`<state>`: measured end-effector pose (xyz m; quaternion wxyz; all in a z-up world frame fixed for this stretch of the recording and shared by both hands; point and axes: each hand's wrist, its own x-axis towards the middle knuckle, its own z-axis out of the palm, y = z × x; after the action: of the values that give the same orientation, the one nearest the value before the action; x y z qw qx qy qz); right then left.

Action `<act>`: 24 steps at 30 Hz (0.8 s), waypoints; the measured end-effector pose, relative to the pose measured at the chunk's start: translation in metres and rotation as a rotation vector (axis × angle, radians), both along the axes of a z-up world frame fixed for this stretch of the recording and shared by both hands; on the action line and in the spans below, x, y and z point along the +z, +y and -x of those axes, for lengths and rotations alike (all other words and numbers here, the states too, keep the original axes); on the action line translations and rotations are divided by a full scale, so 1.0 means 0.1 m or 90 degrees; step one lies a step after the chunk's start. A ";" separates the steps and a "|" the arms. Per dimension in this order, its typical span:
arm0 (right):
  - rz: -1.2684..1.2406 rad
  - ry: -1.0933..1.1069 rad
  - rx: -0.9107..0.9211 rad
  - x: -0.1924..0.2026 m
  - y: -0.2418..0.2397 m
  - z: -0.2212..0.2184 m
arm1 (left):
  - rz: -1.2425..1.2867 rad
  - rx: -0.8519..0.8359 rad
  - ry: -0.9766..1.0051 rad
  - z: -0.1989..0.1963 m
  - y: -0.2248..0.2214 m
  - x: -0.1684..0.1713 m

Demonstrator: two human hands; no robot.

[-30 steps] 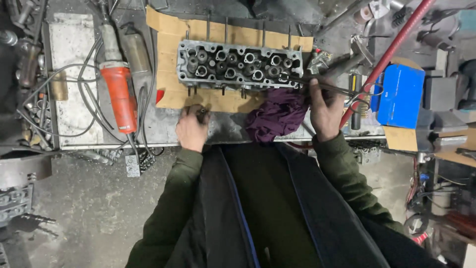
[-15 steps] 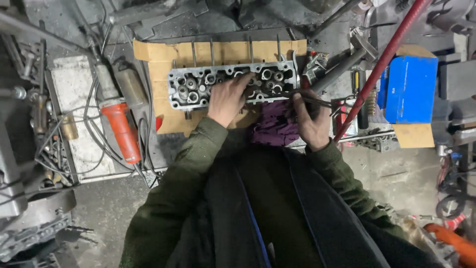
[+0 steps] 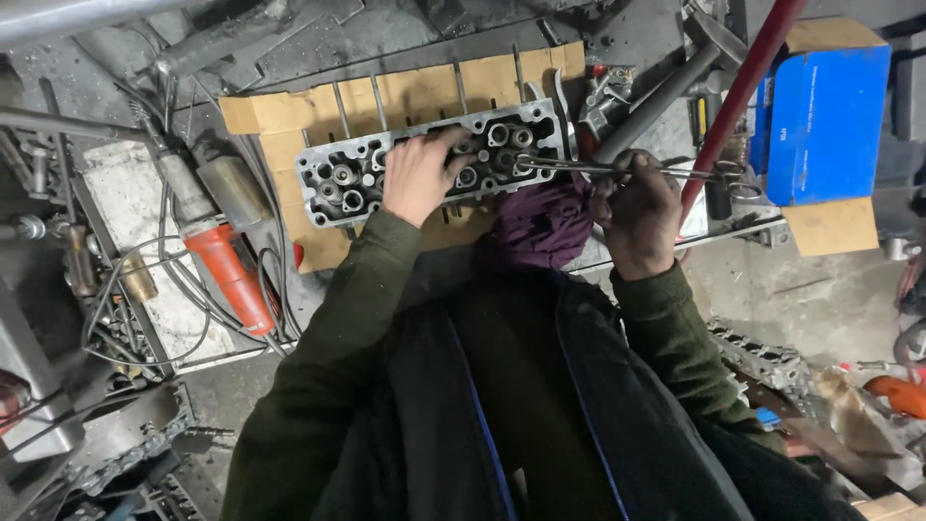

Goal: The person wipes a cylinder head on the workbench with a cloth, then uses forceps to pick small valve components from a cardboard box and fits them one by one into the valve seats of the cylinder head, pressing each part into place by hand.

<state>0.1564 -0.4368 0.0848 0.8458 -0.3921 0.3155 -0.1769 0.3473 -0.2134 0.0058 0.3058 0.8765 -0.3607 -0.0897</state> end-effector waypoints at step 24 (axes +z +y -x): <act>-0.126 -0.109 0.065 0.15 0.04 0.24 | 0.336 -0.126 0.282 0.53 0.03 0.92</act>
<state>0.1329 -0.4331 0.0994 0.9121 -0.3057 0.2380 -0.1343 0.2940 -0.2108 0.0980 0.5821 0.6875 -0.3795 -0.2108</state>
